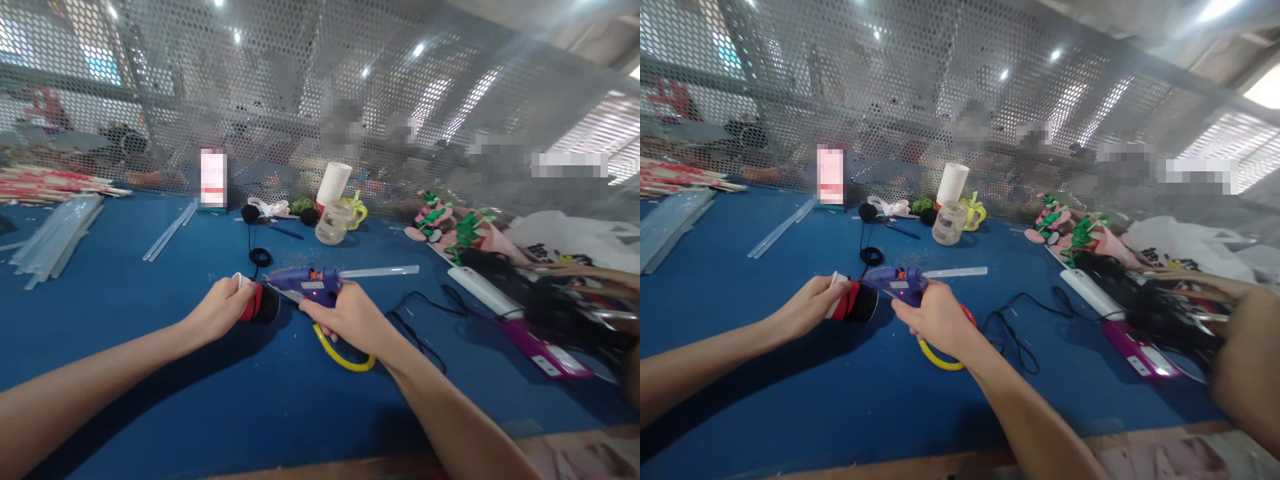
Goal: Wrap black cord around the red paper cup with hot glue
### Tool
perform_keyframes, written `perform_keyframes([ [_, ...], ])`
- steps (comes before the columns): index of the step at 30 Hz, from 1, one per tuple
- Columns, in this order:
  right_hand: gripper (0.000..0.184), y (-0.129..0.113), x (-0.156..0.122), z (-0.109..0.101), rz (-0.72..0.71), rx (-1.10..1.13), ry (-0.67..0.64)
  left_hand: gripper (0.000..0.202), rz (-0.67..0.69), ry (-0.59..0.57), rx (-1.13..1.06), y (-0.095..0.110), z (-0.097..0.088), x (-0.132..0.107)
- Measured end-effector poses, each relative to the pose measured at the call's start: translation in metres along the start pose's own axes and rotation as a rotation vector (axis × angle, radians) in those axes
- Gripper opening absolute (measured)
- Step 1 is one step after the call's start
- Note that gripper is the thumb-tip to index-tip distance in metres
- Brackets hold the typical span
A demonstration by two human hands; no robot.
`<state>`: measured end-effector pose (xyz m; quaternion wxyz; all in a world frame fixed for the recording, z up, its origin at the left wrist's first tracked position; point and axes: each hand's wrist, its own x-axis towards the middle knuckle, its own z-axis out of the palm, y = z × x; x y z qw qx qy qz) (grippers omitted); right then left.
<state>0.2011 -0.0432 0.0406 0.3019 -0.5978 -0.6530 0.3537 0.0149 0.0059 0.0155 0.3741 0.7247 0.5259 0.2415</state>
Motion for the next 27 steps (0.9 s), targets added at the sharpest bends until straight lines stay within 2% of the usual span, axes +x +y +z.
perform_keyframes([
  [3, 0.012, 0.008, 0.006, -0.009, -0.009, 0.157, 0.000, 0.030, -0.008, 0.013, -0.012, -0.001, 0.000, 0.000],
  [7, 0.020, 0.025, 0.024, -0.023, 0.002, 0.274, 0.235, 0.030, 0.013, 0.010, 0.002, -0.002, 0.001, -0.002],
  [10, 0.020, 0.040, 0.039, -0.030, 0.073, 0.142, 0.360, 0.030, 0.041, 0.014, 0.044, -0.002, 0.001, -0.003],
  [18, 0.023, 0.073, 0.065, -0.033, 0.264, -0.178, 0.366, 0.030, 0.063, 0.013, 0.133, 0.005, 0.000, -0.011],
  [20, 0.017, 0.072, 0.065, -0.032, 0.243, -0.259, 0.401, 0.030, 0.065, 0.010, 0.160, 0.008, 0.000, -0.012],
  [23, 0.014, 0.058, 0.058, -0.027, 0.128, -0.339, 0.422, 0.031, 0.100, 0.010, 0.206, 0.011, 0.001, -0.016],
  [25, 0.020, 0.042, 0.051, -0.019, 0.029, -0.347, 0.342, 0.032, 0.174, -0.003, 0.233, 0.012, 0.001, -0.018],
  [27, 0.029, 0.025, 0.042, -0.008, -0.061, -0.314, 0.193, 0.031, 0.289, -0.025, 0.257, 0.013, 0.001, -0.021],
])
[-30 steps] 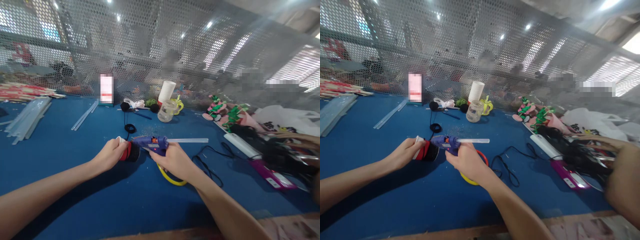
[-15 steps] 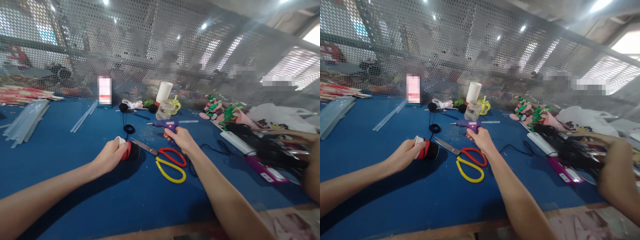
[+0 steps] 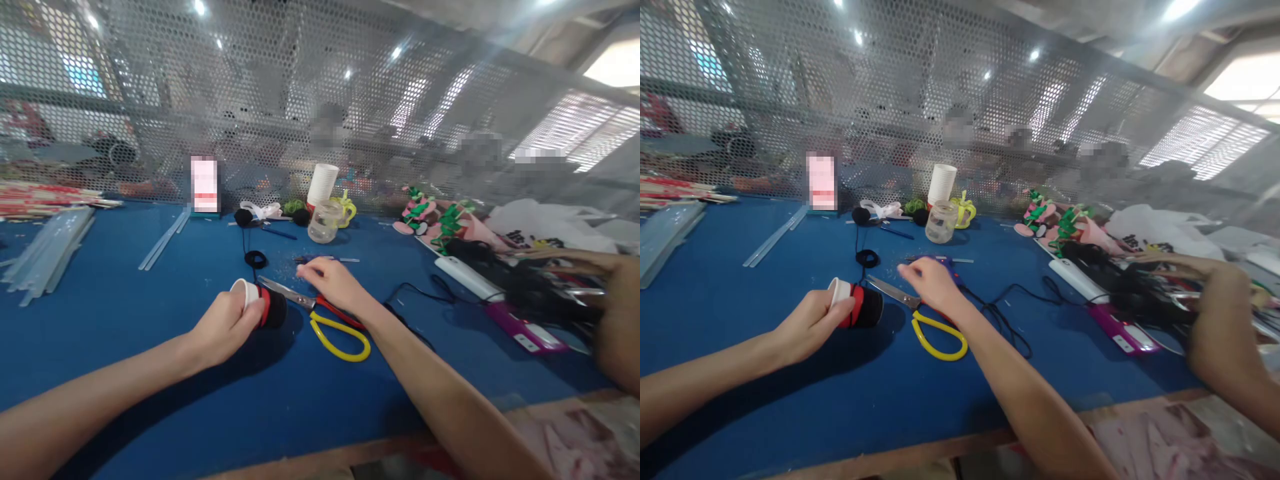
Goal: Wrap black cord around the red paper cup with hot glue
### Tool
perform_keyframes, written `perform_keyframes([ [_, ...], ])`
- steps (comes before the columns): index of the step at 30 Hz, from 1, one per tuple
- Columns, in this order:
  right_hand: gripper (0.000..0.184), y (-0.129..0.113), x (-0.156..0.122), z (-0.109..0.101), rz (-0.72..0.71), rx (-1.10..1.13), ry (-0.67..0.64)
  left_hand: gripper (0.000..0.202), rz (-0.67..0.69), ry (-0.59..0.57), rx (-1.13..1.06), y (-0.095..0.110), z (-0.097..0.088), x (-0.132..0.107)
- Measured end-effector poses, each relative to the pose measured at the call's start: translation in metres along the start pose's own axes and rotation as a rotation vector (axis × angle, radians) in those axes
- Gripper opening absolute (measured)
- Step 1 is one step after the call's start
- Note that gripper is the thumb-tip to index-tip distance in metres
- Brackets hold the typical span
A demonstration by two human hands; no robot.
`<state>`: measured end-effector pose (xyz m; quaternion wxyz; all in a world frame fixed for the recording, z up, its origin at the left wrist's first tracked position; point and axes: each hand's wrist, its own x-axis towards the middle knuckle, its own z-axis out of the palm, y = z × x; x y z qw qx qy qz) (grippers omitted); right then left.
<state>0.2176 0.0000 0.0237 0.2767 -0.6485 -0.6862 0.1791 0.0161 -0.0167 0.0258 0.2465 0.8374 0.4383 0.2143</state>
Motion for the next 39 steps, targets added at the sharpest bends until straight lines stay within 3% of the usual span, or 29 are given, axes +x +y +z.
perform_keyframes([
  [2, 0.039, -0.018, -0.008, 0.003, -0.128, 0.138, -0.219, 0.030, 0.126, -0.012, 0.020, 0.001, 0.000, -0.002],
  [5, 0.047, -0.035, -0.013, 0.006, -0.183, 0.298, -0.358, 0.027, 0.303, -0.029, 0.047, 0.001, 0.000, -0.004],
  [9, 0.053, -0.039, -0.012, 0.014, -0.083, 0.565, -0.498, 0.024, 0.465, -0.075, 0.047, 0.003, -0.001, -0.005],
  [12, 0.035, -0.037, -0.011, 0.023, -0.022, 0.875, -0.545, 0.023, 0.467, -0.140, 0.005, 0.004, -0.001, -0.006],
  [16, 0.015, -0.033, -0.012, 0.028, 0.017, 1.077, -0.351, 0.027, 0.307, -0.210, -0.138, 0.006, -0.002, -0.005],
  [21, 0.013, -0.027, -0.013, 0.019, 0.014, 1.080, -0.179, 0.032, -0.163, -0.263, -0.529, 0.001, 0.004, 0.002],
  [24, 0.013, -0.025, -0.013, 0.015, -0.005, 1.065, -0.077, 0.029, -0.338, -0.220, -0.695, -0.001, 0.007, 0.007],
  [31, 0.014, -0.026, -0.014, 0.010, -0.037, 0.978, 0.058, 0.022, -0.560, -0.136, -0.837, -0.001, 0.008, 0.009],
  [39, 0.016, -0.026, -0.013, 0.009, -0.064, 0.870, 0.124, 0.022, -0.548, -0.104, -0.781, -0.001, 0.010, 0.009],
])
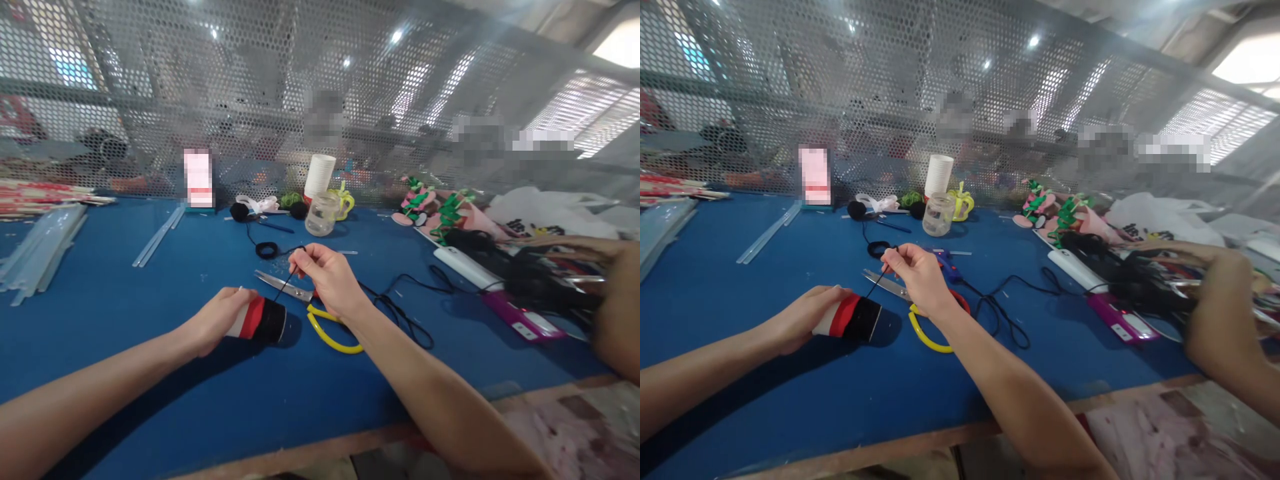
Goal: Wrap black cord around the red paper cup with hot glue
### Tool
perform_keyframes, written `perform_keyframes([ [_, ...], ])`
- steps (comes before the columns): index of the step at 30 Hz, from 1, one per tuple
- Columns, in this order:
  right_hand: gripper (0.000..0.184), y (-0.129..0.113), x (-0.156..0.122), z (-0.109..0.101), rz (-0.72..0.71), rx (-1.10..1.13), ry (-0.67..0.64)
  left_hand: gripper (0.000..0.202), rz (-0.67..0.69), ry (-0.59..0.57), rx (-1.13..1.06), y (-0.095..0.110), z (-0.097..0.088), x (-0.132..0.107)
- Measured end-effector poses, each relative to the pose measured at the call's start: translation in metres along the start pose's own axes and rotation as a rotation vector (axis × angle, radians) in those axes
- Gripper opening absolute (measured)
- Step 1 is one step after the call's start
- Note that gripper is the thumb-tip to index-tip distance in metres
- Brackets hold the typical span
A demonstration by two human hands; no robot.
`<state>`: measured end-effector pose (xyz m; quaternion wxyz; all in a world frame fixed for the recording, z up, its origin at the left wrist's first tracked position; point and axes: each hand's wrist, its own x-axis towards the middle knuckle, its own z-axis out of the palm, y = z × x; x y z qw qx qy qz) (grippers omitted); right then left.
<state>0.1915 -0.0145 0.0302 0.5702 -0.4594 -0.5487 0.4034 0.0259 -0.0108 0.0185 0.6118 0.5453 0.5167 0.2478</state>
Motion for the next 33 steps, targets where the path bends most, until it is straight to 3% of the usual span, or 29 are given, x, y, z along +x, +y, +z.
perform_keyframes([
  [7, 0.018, 0.008, 0.001, 0.001, -0.031, -0.076, -0.028, 0.032, 0.165, -0.125, 0.204, 0.000, 0.008, -0.012],
  [14, 0.019, 0.007, -0.001, 0.004, -0.012, -0.161, -0.065, 0.035, 0.240, -0.230, 0.235, -0.004, 0.007, -0.017],
  [33, 0.019, 0.009, -0.002, 0.010, 0.136, -0.179, -0.189, 0.035, 0.452, -0.263, 0.278, -0.010, 0.001, -0.018],
])
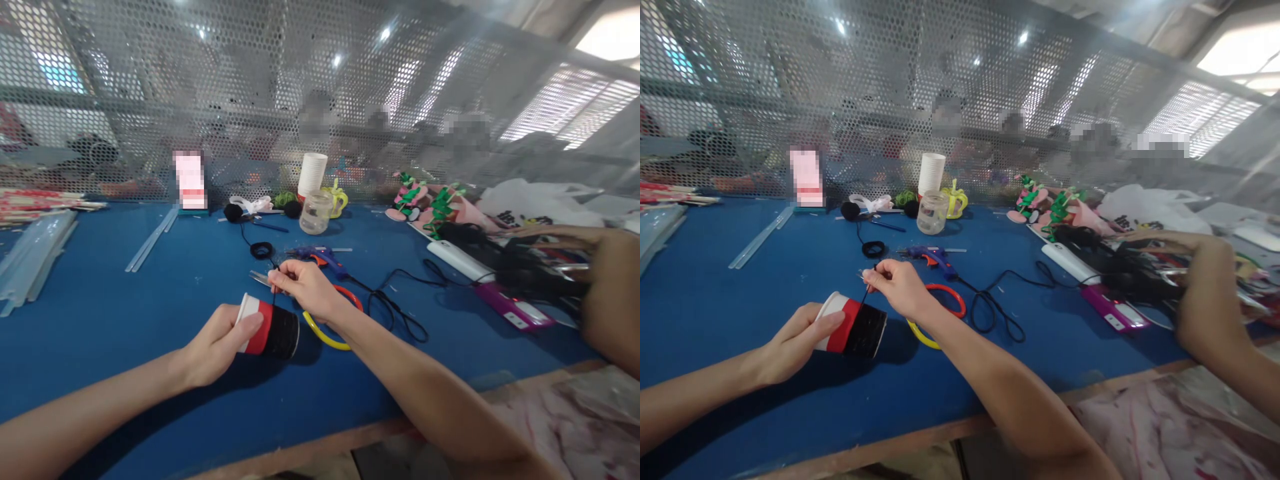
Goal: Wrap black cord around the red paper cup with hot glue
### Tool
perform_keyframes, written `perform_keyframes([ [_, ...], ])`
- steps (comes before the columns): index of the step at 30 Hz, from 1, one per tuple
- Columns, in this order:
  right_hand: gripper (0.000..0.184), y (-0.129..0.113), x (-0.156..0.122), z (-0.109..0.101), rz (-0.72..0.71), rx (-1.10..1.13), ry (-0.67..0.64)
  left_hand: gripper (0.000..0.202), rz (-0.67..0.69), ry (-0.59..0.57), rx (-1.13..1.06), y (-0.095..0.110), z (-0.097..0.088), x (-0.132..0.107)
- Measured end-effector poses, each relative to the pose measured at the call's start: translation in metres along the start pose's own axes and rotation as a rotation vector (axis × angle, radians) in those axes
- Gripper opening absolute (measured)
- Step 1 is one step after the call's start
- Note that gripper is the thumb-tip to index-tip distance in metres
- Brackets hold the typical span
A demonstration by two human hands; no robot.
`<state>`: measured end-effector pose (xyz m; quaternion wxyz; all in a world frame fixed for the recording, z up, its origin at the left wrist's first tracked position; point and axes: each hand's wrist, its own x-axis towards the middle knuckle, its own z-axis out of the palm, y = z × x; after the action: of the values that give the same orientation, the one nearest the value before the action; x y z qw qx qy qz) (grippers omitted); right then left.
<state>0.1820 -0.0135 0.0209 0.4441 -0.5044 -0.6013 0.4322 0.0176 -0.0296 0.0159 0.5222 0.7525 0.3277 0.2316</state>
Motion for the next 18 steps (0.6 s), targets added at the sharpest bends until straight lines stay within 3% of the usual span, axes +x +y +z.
perform_keyframes([
  [11, 0.019, 0.0037, -0.0028, 0.0020, 0.006, -0.080, -0.081, 0.034, 0.042, 0.021, 0.047, 0.0007, -0.0015, -0.0001],
  [18, 0.022, 0.0050, -0.0017, 0.0036, 0.001, -0.142, -0.126, 0.034, 0.023, 0.033, -0.049, -0.0043, -0.0017, 0.0014],
])
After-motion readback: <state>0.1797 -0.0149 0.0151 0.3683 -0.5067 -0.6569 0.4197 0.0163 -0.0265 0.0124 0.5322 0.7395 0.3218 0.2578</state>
